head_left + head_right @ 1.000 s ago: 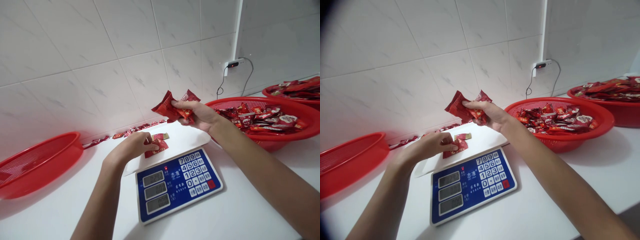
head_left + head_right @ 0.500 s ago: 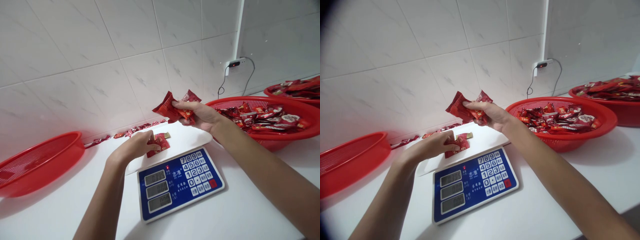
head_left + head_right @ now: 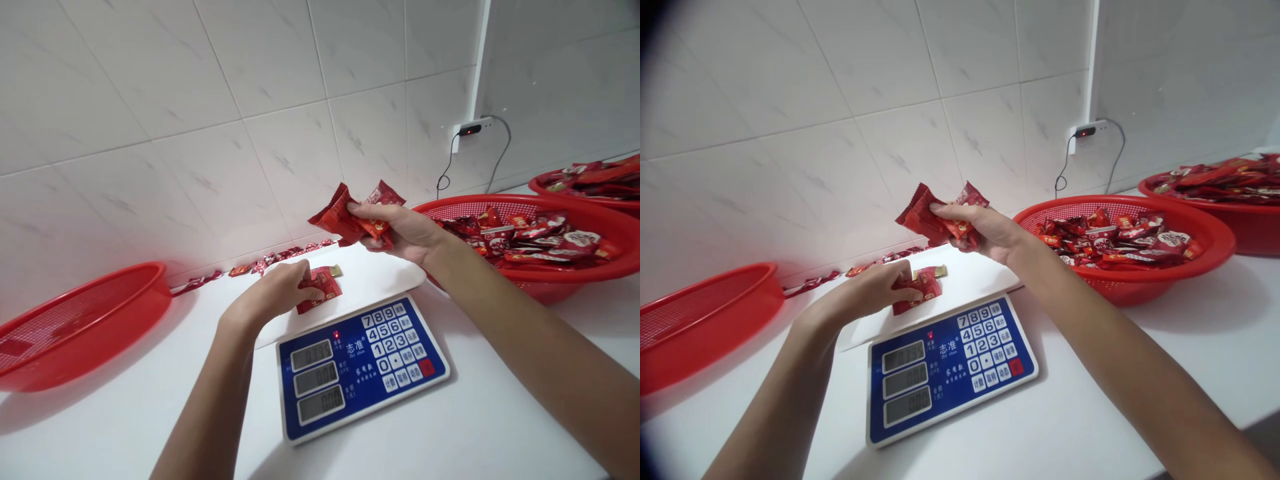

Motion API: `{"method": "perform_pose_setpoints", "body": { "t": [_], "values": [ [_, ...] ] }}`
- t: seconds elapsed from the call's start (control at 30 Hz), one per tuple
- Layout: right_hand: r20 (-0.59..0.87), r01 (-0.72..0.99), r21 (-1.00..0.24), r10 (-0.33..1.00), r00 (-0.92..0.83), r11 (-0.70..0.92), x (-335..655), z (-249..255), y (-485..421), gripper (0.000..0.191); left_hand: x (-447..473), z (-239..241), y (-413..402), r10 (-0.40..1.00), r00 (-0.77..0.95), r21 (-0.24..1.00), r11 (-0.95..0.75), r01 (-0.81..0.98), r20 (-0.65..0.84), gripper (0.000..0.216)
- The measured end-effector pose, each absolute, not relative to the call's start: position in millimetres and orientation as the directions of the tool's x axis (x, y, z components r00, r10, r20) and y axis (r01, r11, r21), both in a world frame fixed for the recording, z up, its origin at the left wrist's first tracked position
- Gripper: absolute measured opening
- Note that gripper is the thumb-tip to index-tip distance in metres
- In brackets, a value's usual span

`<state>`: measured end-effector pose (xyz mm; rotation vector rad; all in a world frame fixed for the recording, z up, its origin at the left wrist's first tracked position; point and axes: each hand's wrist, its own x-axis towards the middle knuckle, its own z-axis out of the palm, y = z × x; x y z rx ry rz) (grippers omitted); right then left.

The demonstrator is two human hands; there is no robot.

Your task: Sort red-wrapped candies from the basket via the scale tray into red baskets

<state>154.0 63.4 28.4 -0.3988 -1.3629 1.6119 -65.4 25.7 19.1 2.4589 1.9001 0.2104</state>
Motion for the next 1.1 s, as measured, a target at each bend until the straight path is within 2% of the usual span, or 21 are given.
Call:
{"method": "perform_pose_setpoints", "body": {
  "t": [0.2,0.37,0.43,0.53,0.63,0.7,0.77,0.83,0.97,1.1],
  "values": [
    [0.292,-0.439,-0.897,0.822,-0.489,0.057,155.2,30.4,63.5,0.028,-70.5,36.9,17.1,0.964,0.241,0.154,-0.256,0.954,0.11,0.025],
    [0.276,-0.45,-0.892,0.824,-0.495,0.028,156.3,33.4,61.0,0.024,-63.7,42.6,12.4,0.938,0.103,0.328,-0.216,0.92,0.331,0.019],
    [0.294,-0.449,-0.892,0.82,-0.491,0.051,156.2,32.7,61.7,0.027,-58.3,35.8,16.4,0.93,0.123,0.371,-0.256,0.893,0.346,0.013],
    [0.301,-0.437,-0.897,0.819,-0.488,0.069,156.5,31.5,63.2,0.033,-54.6,28.5,22.8,0.925,0.199,0.338,-0.309,0.889,0.323,0.004],
    [0.304,-0.44,-0.896,0.815,-0.494,0.067,156.9,31.5,63.2,0.036,-59.1,35.7,20.2,0.857,0.106,0.305,-0.292,0.906,0.505,0.012],
    [0.314,-0.452,-0.89,0.805,-0.503,0.065,156.3,31.7,62.3,0.036,-62.8,46.2,12.4,0.759,-0.02,0.37,-0.294,0.881,0.651,0.017],
    [0.321,-0.456,-0.888,0.798,-0.511,0.065,154.6,31.3,61.3,0.034,-63.1,55.7,2.6,0.71,-0.088,0.448,-0.338,0.827,0.698,0.02],
    [0.325,-0.449,-0.891,0.787,-0.524,0.068,152.1,29.8,60.4,0.032,-58.9,60.5,-5.4,0.71,-0.072,0.477,-0.391,0.787,0.7,0.022],
    [0.329,-0.458,-0.888,0.756,-0.567,0.042,147.5,26.9,58.2,0.02,-45.0,57.2,-10.2,0.729,0.071,0.443,-0.487,0.753,0.68,0.021],
    [0.321,-0.462,-0.887,0.736,-0.596,0.013,146.5,27.8,54.8,0.015,-39.7,51.7,-6.8,0.742,0.126,0.412,-0.495,0.765,0.658,0.023]
  ]
}}
